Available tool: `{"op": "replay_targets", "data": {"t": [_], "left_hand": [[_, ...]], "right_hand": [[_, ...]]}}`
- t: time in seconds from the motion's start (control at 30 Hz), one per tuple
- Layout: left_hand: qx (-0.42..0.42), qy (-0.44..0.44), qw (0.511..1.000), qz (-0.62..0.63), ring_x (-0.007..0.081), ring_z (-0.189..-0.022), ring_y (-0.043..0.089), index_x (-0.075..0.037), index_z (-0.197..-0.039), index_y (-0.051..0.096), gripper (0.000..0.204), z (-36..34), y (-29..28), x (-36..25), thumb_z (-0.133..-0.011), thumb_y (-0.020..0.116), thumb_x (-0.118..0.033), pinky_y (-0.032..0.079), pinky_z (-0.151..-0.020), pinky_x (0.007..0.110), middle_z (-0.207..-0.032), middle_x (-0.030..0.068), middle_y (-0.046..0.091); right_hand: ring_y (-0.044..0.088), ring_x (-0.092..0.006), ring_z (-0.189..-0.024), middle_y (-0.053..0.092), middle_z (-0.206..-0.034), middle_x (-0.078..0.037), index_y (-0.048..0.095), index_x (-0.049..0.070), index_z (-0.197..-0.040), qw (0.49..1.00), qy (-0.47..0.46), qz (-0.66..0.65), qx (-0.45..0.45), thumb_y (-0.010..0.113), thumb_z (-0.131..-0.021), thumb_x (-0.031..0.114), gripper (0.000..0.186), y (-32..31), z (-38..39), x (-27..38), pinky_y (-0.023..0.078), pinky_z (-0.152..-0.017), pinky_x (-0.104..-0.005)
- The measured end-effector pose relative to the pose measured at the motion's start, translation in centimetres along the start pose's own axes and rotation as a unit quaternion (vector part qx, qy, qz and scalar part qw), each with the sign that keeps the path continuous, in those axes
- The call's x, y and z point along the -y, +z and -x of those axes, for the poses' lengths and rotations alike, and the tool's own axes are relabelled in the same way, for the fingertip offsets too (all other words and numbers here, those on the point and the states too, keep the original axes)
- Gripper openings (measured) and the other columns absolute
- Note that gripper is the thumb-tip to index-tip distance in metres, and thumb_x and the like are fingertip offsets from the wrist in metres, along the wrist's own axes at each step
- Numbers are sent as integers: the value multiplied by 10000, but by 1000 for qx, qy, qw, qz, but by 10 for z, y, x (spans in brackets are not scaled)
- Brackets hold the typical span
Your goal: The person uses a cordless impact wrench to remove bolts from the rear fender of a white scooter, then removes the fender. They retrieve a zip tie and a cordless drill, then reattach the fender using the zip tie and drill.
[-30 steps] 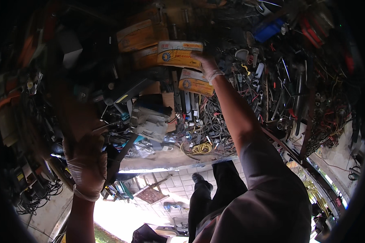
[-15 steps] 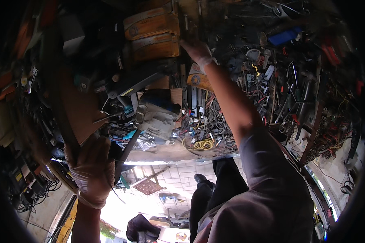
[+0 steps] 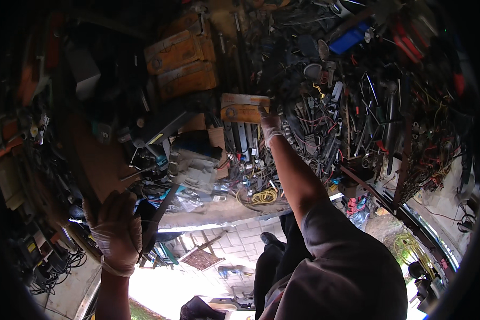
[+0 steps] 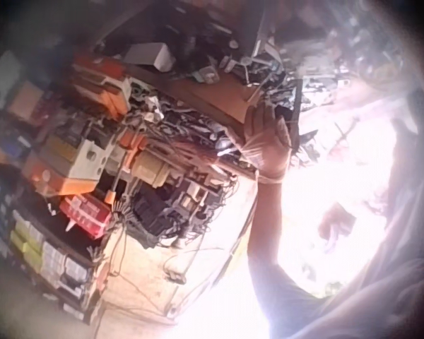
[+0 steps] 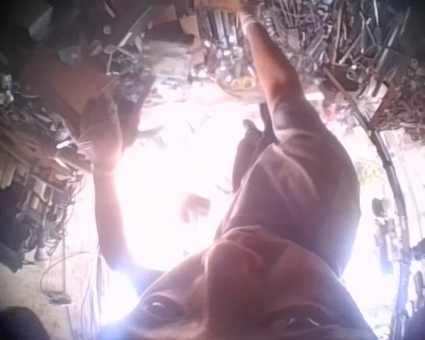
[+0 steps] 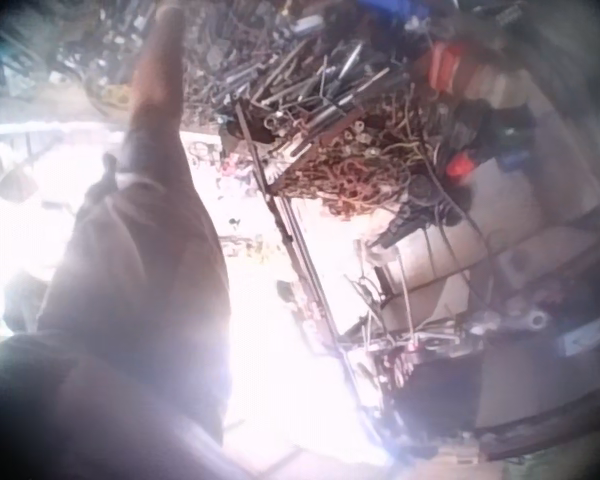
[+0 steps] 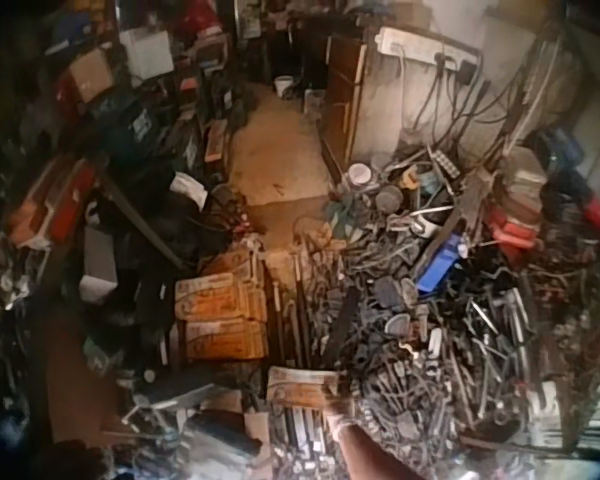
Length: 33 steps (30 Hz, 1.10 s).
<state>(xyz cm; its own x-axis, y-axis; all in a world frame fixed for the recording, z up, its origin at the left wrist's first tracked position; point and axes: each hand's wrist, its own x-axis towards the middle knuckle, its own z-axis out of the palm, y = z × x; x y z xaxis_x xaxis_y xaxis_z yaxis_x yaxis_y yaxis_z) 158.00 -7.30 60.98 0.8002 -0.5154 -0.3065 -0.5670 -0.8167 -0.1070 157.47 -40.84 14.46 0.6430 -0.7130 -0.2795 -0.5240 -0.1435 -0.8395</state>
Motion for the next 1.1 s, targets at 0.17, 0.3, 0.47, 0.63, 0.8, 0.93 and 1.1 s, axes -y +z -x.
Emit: {"op": "replay_targets", "data": {"t": [0.17, 0.3, 0.47, 0.63, 0.8, 0.93, 1.1], "left_hand": [[10, -22, 1000, -11, 249, -1211, 505, -46, -1106, 664, 380, 2, 3, -2, -904, 484, -313, 112, -1155, 560, -1161, 60, 655], [-26, -8, 999, -17, 250, -1203, 507, -49, -1105, 667, 376, 2, 4, -1, -904, 486, -310, 143, -1142, 572, -1143, 64, 657], [-27, -1, 999, -22, 257, -1181, 515, -47, -1095, 673, 371, 1, 2, -2, -902, 484, -302, 160, -1129, 578, -1124, 71, 658], [-23, 12, 999, -26, 257, -1166, 522, -60, -1114, 667, 369, -3, 0, -2, -901, 496, -309, 163, -1126, 576, -1138, 64, 650], [-15, -20, 1000, 6, 219, -1162, 531, -93, -1100, 661, 344, -1, 1, -1, -866, 544, -316, 169, -1122, 563, -1144, 33, 639], [-8, -21, 1000, -11, 200, -1161, 534, -90, -1086, 661, 334, -2, -2, -2, -840, 571, -299, 171, -1121, 558, -1152, 22, 627], [2, -2, 1000, -28, 229, -1165, 520, -84, -1094, 643, 332, -6, -8, -6, -860, 532, -290, 168, -1123, 563, -1142, 38, 628]], "right_hand": [[561, -294, -1181, 595, -1272, -175, 550, 20, -1280, 991, -33, 36, 125, 704, -846, 369, 578, 1, -38, 10, 433, -986, -354], [562, -290, -1174, 599, -1267, -162, 559, 39, -1273, 970, 53, 19, 236, 518, -891, 609, 688, 3, -70, 2, 447, -942, -365], [593, -199, -983, 649, -1098, -82, 591, 26, -1206, 966, 96, -20, 239, 703, -837, 466, 585, 10, -76, 8, 468, -874, -360], [598, -202, -989, 647, -1101, -83, 601, 21, -1188, 917, 141, -221, 302, 760, -809, 349, 526, -13, -68, 17, 468, -868, -354], [631, -163, -901, 673, -1002, -39, 666, 64, -1083, 887, 144, -231, 372, 817, -741, 249, 416, -30, -52, 37, 497, -838, -341], [608, -135, -889, 660, -978, -24, 654, 30, -1091, 936, 31, -184, 297, 801, -757, 236, 419, -31, -50, 64, 485, -825, -315], [615, -162, -931, 654, -1017, -42, 636, 32, -1109, 894, 18, -356, 271, 782, -766, 216, 415, -72, -50, 109, 489, -841, -336]]}}
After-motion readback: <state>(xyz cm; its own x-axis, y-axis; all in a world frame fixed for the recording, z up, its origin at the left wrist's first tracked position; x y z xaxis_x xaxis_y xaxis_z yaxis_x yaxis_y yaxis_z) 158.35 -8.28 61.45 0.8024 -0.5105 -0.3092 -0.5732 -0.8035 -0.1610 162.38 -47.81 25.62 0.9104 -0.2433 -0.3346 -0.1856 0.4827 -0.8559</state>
